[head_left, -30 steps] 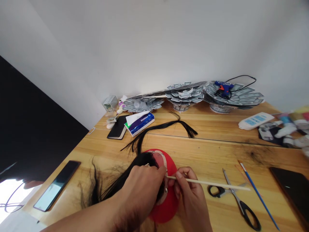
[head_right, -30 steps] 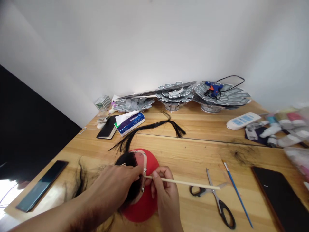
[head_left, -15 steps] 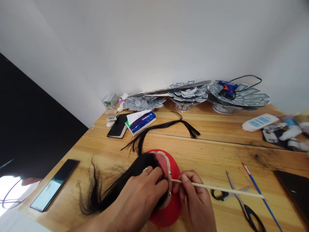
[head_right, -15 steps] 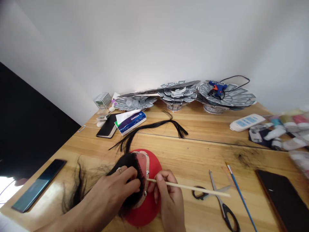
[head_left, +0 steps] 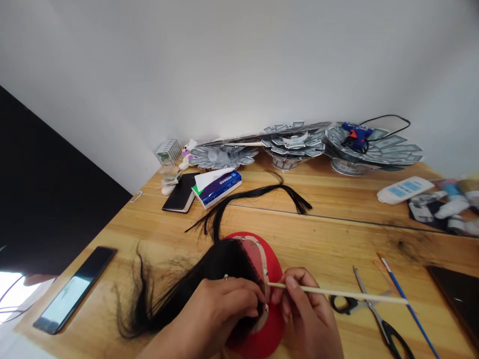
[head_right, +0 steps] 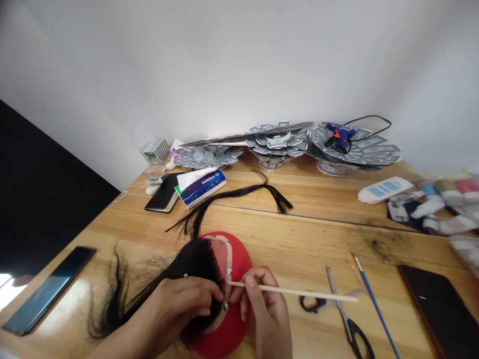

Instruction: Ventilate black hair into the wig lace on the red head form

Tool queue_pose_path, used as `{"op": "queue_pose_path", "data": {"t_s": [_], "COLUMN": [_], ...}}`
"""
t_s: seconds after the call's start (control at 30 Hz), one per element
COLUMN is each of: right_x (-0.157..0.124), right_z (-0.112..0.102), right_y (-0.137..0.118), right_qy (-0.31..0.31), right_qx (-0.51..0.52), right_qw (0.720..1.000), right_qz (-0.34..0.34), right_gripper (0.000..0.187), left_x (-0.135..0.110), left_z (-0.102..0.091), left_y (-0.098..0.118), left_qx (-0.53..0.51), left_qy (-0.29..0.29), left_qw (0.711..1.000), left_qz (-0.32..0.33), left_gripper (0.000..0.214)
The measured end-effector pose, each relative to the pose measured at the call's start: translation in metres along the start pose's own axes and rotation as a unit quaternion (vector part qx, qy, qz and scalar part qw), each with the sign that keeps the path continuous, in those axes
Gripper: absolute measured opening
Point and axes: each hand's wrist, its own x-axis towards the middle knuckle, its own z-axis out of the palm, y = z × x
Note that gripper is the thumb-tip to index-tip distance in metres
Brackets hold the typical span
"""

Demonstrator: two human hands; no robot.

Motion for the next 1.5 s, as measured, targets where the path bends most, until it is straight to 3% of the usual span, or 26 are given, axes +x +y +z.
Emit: {"op": "queue_pose_path", "data": {"t_s": [0.6, 1.5], "right_x": [-0.005, -0.008], "right_z": [0.004, 0.005], "right_y": [0.000, 0.006], "right_qy": [0.025, 0.032], "right_qx": [0.023, -0.006], "right_qw": [0.999, 0.996], "right_qz": [-0.016, -0.083], "right_gripper": [0.027, 0.025], "left_x": [0.001, 0.008], "left_z": [0.001, 0.000], "left_y": [0.001, 0.010], "left_qx": [-0.082, -0.060], "left_qy": [0.039, 0.065], "left_qw": [0.995, 0.993], "left_qz": [-0.048, -0.077], "left_gripper": [0.020, 0.021]}}
